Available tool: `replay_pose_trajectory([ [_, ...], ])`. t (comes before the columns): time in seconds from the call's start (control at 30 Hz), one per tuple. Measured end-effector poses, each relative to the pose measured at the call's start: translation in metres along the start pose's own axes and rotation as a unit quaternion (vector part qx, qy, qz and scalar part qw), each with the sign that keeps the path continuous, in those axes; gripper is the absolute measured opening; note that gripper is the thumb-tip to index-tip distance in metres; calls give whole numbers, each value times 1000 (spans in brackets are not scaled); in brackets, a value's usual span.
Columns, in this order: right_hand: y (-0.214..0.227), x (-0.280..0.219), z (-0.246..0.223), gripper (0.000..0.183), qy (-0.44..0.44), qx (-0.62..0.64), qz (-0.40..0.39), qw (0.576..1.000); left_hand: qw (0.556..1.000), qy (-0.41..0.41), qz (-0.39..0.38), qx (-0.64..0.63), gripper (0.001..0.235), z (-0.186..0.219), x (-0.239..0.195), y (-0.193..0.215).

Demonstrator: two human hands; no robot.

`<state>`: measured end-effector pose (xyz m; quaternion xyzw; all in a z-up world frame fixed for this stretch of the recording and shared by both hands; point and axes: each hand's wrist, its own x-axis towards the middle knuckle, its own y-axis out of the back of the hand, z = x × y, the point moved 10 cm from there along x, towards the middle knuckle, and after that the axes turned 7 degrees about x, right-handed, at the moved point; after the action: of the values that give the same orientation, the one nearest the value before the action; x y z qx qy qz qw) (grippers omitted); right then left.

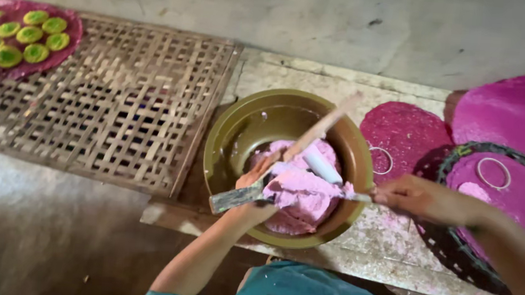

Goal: The person scoops pink dough from a large bowl using a metal scoop and wooden spatula, then presses it into a circular mold on a tray to form round discs. The person repeats this process, arranging the finished discs on the tray.

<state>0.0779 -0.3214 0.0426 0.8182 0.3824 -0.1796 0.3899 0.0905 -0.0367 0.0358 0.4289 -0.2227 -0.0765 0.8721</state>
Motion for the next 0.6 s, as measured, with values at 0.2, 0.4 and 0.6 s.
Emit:
replay_pose_trajectory([
  [0.2, 10, -2, -84, 44, 33, -461, 184, 868, 991, 31, -132, -19, 66, 0, 17, -69],
  [0.4, -80, 8, -119, 43, 126, -567, 127, 804, 962, -4, -117, -245, 61, 7, 5, -92],
  [0.6, -15, -70, -125, 53, -29, -471, 134, 871, 991, 77, -95, 62, 68, -32, 21, -53],
])
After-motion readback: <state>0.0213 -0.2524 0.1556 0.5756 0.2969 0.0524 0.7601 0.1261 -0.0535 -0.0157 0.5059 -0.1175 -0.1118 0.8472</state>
